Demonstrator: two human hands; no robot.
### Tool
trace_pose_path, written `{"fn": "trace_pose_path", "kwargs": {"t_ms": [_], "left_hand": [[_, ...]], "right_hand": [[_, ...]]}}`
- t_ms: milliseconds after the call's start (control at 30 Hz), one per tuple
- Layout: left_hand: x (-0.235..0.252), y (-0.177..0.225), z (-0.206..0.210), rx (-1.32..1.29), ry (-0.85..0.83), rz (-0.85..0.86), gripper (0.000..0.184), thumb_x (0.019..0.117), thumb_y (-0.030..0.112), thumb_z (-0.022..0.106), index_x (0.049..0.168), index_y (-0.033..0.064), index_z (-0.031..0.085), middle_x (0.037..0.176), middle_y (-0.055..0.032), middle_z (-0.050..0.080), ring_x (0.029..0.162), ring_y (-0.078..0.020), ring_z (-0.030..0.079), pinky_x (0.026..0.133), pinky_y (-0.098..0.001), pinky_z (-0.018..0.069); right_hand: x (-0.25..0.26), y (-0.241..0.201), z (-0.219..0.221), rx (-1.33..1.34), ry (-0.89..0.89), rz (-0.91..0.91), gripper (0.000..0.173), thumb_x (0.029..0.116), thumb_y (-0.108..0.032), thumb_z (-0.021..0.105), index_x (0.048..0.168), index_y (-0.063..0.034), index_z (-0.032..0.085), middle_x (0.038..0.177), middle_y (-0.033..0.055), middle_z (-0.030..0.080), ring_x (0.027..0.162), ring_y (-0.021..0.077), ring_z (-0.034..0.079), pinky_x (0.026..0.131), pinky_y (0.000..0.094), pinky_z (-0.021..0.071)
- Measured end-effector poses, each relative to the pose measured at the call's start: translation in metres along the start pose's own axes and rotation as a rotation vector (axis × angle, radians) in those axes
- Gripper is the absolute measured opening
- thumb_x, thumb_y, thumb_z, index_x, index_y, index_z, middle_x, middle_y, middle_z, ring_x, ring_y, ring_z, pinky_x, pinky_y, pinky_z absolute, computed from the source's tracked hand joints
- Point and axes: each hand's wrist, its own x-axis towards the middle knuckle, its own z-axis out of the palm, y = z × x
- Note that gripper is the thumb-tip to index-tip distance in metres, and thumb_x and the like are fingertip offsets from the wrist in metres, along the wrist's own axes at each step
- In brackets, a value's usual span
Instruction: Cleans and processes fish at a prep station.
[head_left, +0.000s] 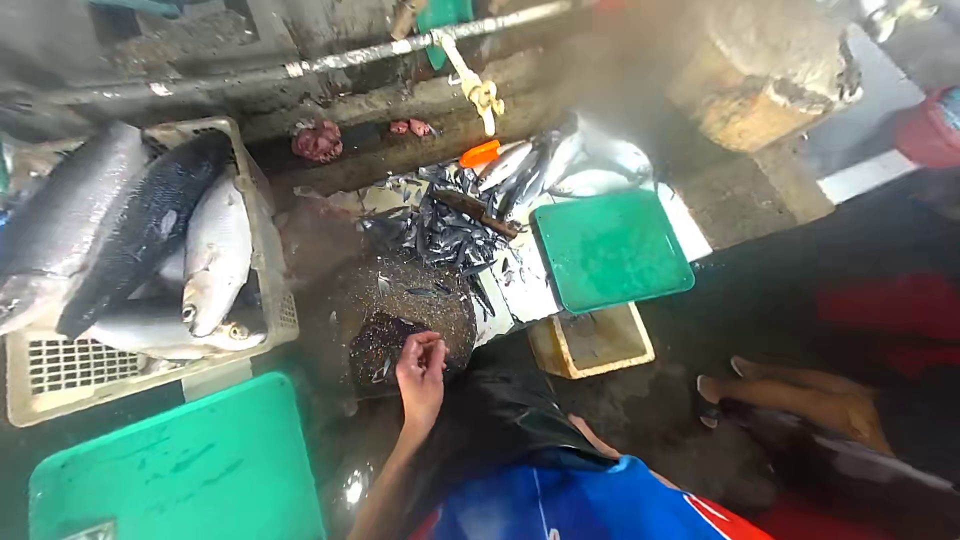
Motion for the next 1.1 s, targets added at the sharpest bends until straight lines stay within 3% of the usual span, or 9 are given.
{"fn": "trace_pose_path", "kwargs": {"t_ms": [100,200,300,367,467,633,833,933,1100], "left_hand": [[-0.004,0.017,-0.001,0.041,-0.125,0.015,0.018,0.0976,0.005,0.063,0.114,-0.0018,0.066,0.093,-0.0061,0.074,0.075,-0.0146,0.072,0.065,-0.0301,0.0624],[0.006,0.033,-0.006,0.056,-0.150,0.050,0.018,0.0966,0.006,0.063,0.113,-0.0003,0.067,0.095,-0.0056,0.075,0.078,-0.0147,0.073,0.068,-0.0300,0.0633],[0.019,0.028,-0.013,0.066,-0.130,0.052,0.018,0.0972,0.007,0.063,0.114,0.0004,0.067,0.095,-0.0055,0.075,0.079,-0.0148,0.073,0.069,-0.0301,0.0632],[0.035,0.021,-0.020,0.087,-0.116,0.037,0.019,0.0977,0.008,0.063,0.114,0.0008,0.066,0.095,-0.0053,0.075,0.078,-0.0145,0.072,0.067,-0.0296,0.0628],[0.070,0.019,-0.031,0.145,-0.110,0.010,0.021,0.0981,0.010,0.063,0.117,0.0011,0.066,0.096,-0.0052,0.075,0.078,-0.0141,0.073,0.067,-0.0297,0.0626],[0.150,0.030,-0.047,0.298,-0.056,0.068,0.026,0.0986,0.017,0.063,0.120,0.0024,0.066,0.099,-0.0043,0.075,0.082,-0.0122,0.073,0.072,-0.0311,0.0626],[0.270,0.030,-0.057,0.466,0.063,0.062,0.030,0.0989,0.022,0.066,0.124,0.0049,0.065,0.105,-0.0070,0.074,0.090,-0.0150,0.072,0.083,-0.0377,0.0613],[0.354,0.037,-0.079,0.742,0.202,0.041,0.040,0.1013,0.027,0.063,0.134,0.0036,0.061,0.122,-0.0166,0.069,0.112,-0.0286,0.068,0.098,-0.0505,0.0563],[0.471,0.025,-0.113,1.228,0.255,-0.147,0.069,0.0898,0.015,0.070,0.151,0.0008,0.042,0.154,-0.0283,0.041,0.142,-0.0468,0.042,0.110,-0.0603,0.0452]], "right_hand": [[-0.042,-0.090,-0.038,0.062,-0.257,0.087,0.037,0.1090,-0.013,0.046,0.144,-0.0009,0.053,0.141,0.0163,0.059,0.130,0.0217,0.057,0.111,0.0397,0.0455],[0.026,-0.069,-0.071,-0.277,-0.533,0.140,0.035,0.1037,-0.020,0.062,0.135,-0.0061,0.062,0.125,0.0146,0.070,0.107,0.0263,0.068,0.093,0.0483,0.0527],[0.101,-0.017,-0.104,-0.385,-0.404,0.127,0.032,0.0984,-0.025,0.070,0.127,-0.0115,0.071,0.118,0.0152,0.073,0.103,0.0326,0.070,0.093,0.0554,0.0548],[0.128,-0.026,-0.133,-0.474,-0.250,0.020,0.034,0.0953,-0.029,0.073,0.124,-0.0111,0.073,0.119,0.0192,0.072,0.110,0.0375,0.069,0.099,0.0609,0.0523],[0.135,-0.103,-0.159,-0.472,-0.090,-0.053,0.042,0.0979,-0.036,0.070,0.131,-0.0116,0.069,0.128,0.0224,0.068,0.123,0.0426,0.063,0.106,0.0655,0.0464],[0.140,-0.232,-0.159,-0.440,-0.061,-0.391,0.043,0.1014,-0.037,0.063,0.136,-0.0118,0.064,0.120,0.0169,0.073,0.111,0.0363,0.070,0.100,0.0614,0.0526],[0.153,-0.327,-0.152,-0.509,-0.132,-0.594,0.044,0.1022,-0.042,0.059,0.136,-0.0144,0.063,0.117,0.0113,0.074,0.106,0.0299,0.072,0.098,0.0578,0.0549],[0.167,-0.366,-0.151,-0.514,-0.130,-0.653,0.041,0.1033,-0.040,0.057,0.134,-0.0138,0.065,0.116,0.0105,0.074,0.105,0.0276,0.072,0.097,0.0552,0.0559],[0.176,-0.486,-0.133,-0.387,0.084,-0.886,0.031,0.1029,-0.035,0.056,0.118,-0.0137,0.074,0.108,0.0059,0.076,0.102,0.0211,0.073,0.095,0.0486,0.0582]]}}
